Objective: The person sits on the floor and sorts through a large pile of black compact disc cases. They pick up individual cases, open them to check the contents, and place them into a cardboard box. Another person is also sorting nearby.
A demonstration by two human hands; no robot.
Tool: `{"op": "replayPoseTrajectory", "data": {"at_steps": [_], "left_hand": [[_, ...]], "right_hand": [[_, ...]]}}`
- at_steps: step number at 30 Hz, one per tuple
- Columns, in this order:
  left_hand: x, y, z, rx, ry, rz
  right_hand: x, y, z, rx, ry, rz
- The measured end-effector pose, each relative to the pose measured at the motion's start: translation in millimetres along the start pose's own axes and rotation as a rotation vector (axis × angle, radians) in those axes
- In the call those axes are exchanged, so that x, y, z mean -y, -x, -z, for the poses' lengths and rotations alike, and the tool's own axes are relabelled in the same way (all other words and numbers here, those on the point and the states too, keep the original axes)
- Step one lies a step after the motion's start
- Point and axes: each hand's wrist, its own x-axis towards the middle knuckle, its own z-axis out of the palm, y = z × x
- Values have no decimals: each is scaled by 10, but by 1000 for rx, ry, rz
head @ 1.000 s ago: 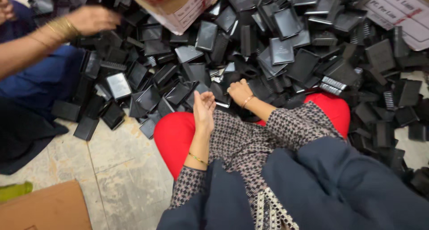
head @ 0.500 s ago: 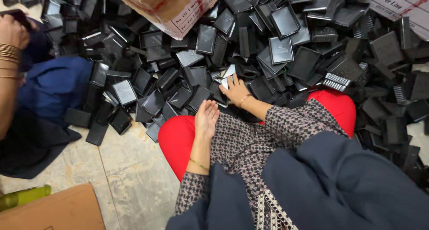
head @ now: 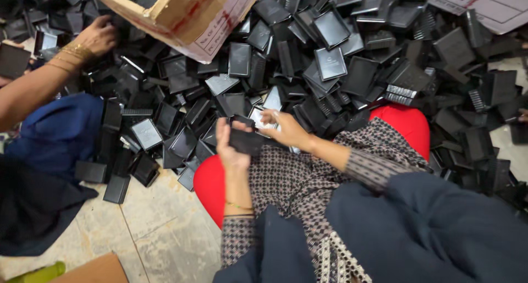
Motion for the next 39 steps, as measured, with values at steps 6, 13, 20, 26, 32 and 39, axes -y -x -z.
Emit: {"op": "replayPoseTrajectory", "data": {"at_steps": [6,13,20,26,32,39], "left_hand": [[-472,229,137,-19,98,-16],[-145,331,105,-274,-351,169],[739,44,-504,57,-251,499],[942,10,-793,67,-485,207],[767,79,-748,50,-429,109],[775,-104,-550,-179,-530,-61]], "right_hand": [[-763,-172,-464,301,705,-108],[-714,74,65,35,-55,-591],[-222,519,953,52,-1395,-693],[44,613,776,-235,431,114],[-33,510,599,-172,-472,-467],[160,683,467,-8,-217,-256]]}}
